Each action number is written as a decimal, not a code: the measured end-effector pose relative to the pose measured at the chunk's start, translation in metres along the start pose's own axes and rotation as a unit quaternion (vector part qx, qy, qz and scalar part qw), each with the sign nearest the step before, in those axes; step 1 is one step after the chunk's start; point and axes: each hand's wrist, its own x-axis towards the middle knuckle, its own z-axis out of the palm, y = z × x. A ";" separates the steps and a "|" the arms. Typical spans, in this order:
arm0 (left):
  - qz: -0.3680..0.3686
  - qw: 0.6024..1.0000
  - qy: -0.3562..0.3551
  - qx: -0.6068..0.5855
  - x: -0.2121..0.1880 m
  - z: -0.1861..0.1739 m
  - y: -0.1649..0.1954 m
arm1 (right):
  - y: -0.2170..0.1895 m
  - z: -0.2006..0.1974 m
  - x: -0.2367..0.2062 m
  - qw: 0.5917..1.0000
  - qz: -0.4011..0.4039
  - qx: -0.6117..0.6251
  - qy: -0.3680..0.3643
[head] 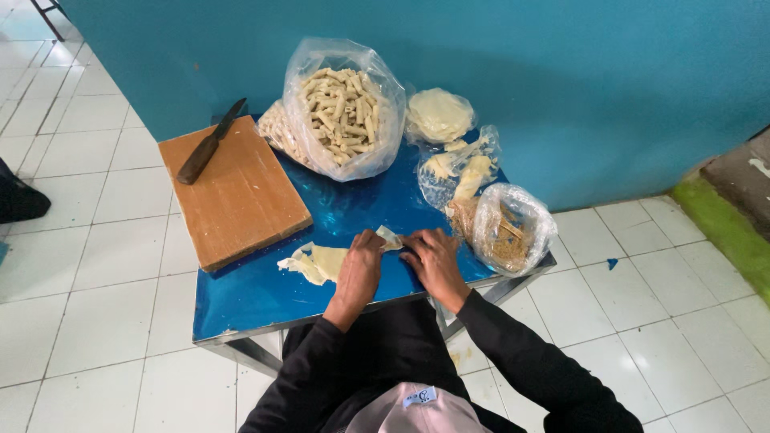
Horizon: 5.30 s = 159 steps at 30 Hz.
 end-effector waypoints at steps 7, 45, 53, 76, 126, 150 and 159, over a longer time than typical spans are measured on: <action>0.003 0.999 -0.014 -0.032 0.003 -0.005 0.003 | 0.008 0.006 0.011 0.996 -0.091 -0.014 -0.018; 0.047 0.997 -0.014 -0.058 0.032 0.006 -0.037 | 0.020 0.008 0.047 0.987 -0.103 0.099 -0.073; -0.002 0.997 -0.020 -0.072 0.027 -0.006 -0.026 | 0.015 0.007 0.044 0.989 -0.121 0.063 -0.051; -0.145 0.969 0.086 0.180 -0.009 -0.064 -0.019 | 0.026 0.030 0.057 0.996 -0.060 0.033 -0.056; -0.214 0.827 0.131 -0.503 -0.023 -0.023 -0.026 | -0.043 0.022 0.036 0.760 0.195 0.613 -0.097; -0.222 0.842 0.203 -0.449 -0.040 -0.038 -0.044 | 0.028 0.036 0.028 0.657 0.304 0.688 0.046; -0.159 0.958 0.205 0.118 -0.036 -0.074 -0.018 | -0.046 0.020 0.035 0.993 -0.069 0.095 0.000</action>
